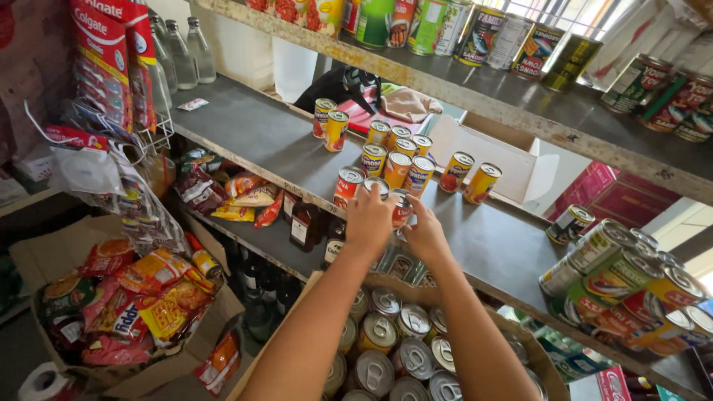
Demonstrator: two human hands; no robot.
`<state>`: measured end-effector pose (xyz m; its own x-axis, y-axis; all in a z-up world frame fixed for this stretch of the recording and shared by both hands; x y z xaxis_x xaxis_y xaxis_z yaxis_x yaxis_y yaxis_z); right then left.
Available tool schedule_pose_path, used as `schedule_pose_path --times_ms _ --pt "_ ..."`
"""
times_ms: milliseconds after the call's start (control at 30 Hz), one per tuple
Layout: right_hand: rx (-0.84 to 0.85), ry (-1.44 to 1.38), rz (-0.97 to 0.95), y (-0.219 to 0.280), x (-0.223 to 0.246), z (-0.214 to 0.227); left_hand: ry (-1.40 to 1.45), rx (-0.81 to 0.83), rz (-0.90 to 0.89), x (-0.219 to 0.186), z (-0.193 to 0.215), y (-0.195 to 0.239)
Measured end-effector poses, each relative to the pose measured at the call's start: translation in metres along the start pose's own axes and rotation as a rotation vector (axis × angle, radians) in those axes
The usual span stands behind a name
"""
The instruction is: The person takes canned goods from a cardboard box and places them onto a metal shelf. They arrange the cans in rows, organizing them by type and brand.
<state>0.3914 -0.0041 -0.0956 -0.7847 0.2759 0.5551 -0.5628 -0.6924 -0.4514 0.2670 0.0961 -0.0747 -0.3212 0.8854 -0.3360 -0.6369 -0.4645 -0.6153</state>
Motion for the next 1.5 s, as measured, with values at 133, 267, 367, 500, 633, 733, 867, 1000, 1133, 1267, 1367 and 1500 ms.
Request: schedule_pose_path --times_ms 133,267,367,500,633,733,867,1000,1133,1267,1367,1500 --pt "-0.038 -0.072 -0.026 0.003 0.008 -0.003 -0.008 -0.02 -0.049 -0.002 -0.015 0.0" --pt "-0.121 -0.143 0.096 0.008 0.011 -0.003 -0.035 -0.153 -0.124 -0.005 -0.024 0.004" --pt "-0.15 -0.157 0.09 0.016 0.017 0.002 -0.03 -0.149 -0.131 -0.012 -0.016 0.007" --pt "-0.169 -0.068 0.125 0.025 0.024 0.012 0.062 -0.059 -0.12 -0.021 0.004 0.009" --pt "-0.173 0.048 0.245 0.032 0.026 0.019 0.058 -0.112 -0.223 -0.021 -0.019 0.013" --pt "-0.174 0.073 0.302 0.035 0.028 0.023 0.072 -0.032 -0.244 -0.023 -0.021 0.016" --pt "-0.181 -0.031 0.237 0.026 0.027 0.04 0.137 -0.005 -0.259 -0.025 -0.021 0.004" --pt "-0.179 0.072 0.271 0.013 0.015 0.065 0.259 -0.05 -0.272 -0.044 0.025 0.005" --pt "-0.286 0.368 0.489 0.034 0.058 0.134 0.417 -0.154 -0.419 -0.079 0.074 0.012" --pt "-0.112 0.273 0.23 0.083 0.111 0.209 0.489 -0.164 -0.514 -0.121 0.122 0.037" --pt "-0.1 0.341 0.155 0.13 0.166 0.254 0.589 -0.27 -0.634 -0.153 0.147 0.055" --pt "-0.041 0.288 -0.021 0.177 0.197 0.287 0.59 -0.243 -0.698 -0.189 0.158 0.07"
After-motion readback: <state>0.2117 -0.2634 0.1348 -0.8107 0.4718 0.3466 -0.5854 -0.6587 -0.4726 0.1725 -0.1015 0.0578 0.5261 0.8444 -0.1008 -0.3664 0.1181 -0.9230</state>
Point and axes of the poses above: each hand's wrist, its own y-axis away from the middle knuckle, its own z-axis out of the back of the hand, x = y × z, the point moved 3 cm from there along -y, towards the middle knuckle, and after that the axes turned 1 degree about z, right-handed, at the moved point
